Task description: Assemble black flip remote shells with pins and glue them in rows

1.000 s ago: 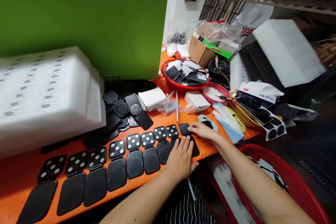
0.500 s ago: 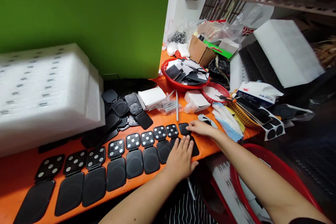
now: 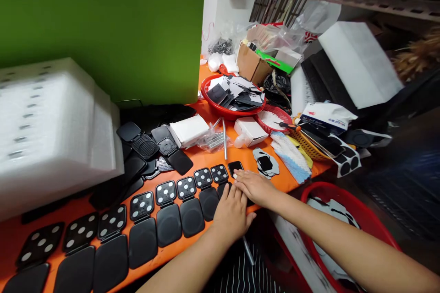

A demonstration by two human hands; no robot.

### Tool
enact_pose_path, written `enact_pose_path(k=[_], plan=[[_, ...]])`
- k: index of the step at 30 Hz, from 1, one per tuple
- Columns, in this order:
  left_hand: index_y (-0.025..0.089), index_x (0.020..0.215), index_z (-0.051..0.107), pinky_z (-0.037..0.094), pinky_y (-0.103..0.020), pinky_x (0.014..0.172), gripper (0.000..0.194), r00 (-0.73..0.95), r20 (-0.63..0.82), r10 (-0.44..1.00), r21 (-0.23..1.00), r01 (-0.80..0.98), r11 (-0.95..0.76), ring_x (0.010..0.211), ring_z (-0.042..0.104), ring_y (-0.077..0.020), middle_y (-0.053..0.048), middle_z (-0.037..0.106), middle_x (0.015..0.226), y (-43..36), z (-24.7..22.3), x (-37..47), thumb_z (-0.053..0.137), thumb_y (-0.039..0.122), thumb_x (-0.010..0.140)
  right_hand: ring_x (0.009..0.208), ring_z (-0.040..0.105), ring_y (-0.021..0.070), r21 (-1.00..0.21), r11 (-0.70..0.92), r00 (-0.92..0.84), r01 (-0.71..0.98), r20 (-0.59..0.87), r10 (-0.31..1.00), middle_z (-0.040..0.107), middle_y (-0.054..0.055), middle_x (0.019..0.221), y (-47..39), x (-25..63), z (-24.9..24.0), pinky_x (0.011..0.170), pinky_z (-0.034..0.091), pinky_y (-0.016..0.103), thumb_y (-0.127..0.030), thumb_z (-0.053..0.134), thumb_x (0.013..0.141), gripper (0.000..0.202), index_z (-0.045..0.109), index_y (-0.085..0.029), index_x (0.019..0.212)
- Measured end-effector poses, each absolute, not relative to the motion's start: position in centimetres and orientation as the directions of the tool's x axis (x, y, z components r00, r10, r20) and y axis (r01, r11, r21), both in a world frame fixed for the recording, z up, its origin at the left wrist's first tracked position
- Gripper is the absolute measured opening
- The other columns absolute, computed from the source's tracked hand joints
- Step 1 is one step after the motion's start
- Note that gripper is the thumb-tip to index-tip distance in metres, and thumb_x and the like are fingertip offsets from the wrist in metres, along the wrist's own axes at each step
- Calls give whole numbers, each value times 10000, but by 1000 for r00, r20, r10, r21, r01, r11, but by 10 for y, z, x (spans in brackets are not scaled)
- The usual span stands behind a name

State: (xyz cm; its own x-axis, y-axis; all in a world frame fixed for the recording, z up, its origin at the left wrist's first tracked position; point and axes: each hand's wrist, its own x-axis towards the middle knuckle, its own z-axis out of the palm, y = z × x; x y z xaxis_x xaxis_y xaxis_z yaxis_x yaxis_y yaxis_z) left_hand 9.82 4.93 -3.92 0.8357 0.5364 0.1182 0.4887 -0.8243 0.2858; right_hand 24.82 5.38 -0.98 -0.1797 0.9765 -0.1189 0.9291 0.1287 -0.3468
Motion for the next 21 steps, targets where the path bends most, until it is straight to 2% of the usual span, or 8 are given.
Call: enact_pose_path(k=[6, 9, 11, 13, 15, 17, 21], plan=[[50, 1344, 410, 233, -468, 1075, 718, 844, 119, 523, 261, 482, -837, 1318, 319, -322, -208, 413, 1397, 49, -38, 98, 392, 568, 847, 1194, 508, 246, -308, 55, -104, 950, -147, 984, 555, 113, 1274, 70, 242, -20, 1058, 345, 405, -294, 401, 905, 382, 617, -156, 1187], [60, 1330, 434, 234, -474, 1072, 707, 845, 129, 519, 251, 479, -841, 1301, 345, -329, -204, 450, 1370, 48, -38, 97, 410, 566, 837, 1191, 509, 249, -309, -26, -18, 951, -140, 990, 563, 120, 1267, 74, 232, -17, 1061, 328, 394, -288, 404, 903, 376, 632, -143, 1163], [60, 1334, 429, 231, -473, 1076, 717, 842, 141, 522, 250, 480, -841, 1290, 362, -327, -201, 470, 1354, 47, -41, 97, 418, 571, 831, 1165, 531, 236, -311, -67, 26, 948, -134, 991, 592, 100, 1239, 73, 231, -10, 1032, 359, 357, -298, 430, 893, 351, 654, -161, 1126], [69, 1364, 385, 234, -479, 1074, 725, 831, 168, 530, 249, 485, -838, 1309, 337, -320, -196, 425, 1392, 46, -45, 97, 415, 562, 833, 1113, 565, 206, -308, -107, 74, 945, -114, 991, 639, 55, 1177, 70, 241, -1, 975, 403, 303, -309, 462, 881, 301, 677, -210, 1067], [82, 1393, 333, 240, -483, 1072, 717, 824, 201, 530, 246, 481, -842, 1336, 295, -308, -186, 345, 1446, 46, -48, 96, 413, 534, 841, 1075, 578, 195, -285, -204, 189, 937, -79, 979, 657, 51, 1130, 65, 262, 9, 932, 418, 290, -295, 440, 894, 284, 675, -221, 1035], [89, 1403, 310, 246, -473, 1076, 707, 824, 235, 516, 246, 463, -851, 1351, 269, -293, -174, 301, 1470, 47, -49, 95, 416, 512, 847, 1047, 579, 231, -239, -357, 357, 903, -44, 933, 643, 119, 1109, 60, 287, 16, 901, 419, 337, -286, 403, 909, 307, 653, -168, 1042], [147, 1357, 397, 269, -423, 1086, 574, 823, 311, 475, 302, 389, -870, 1343, 297, -247, -106, 372, 1449, 47, -43, 87, 407, 464, 879, 929, 600, 291, -162, -556, 551, 815, -78, 831, 631, 180, 997, 59, 320, 17, 792, 430, 362, -411, 595, 795, 326, 643, -121, 936]])
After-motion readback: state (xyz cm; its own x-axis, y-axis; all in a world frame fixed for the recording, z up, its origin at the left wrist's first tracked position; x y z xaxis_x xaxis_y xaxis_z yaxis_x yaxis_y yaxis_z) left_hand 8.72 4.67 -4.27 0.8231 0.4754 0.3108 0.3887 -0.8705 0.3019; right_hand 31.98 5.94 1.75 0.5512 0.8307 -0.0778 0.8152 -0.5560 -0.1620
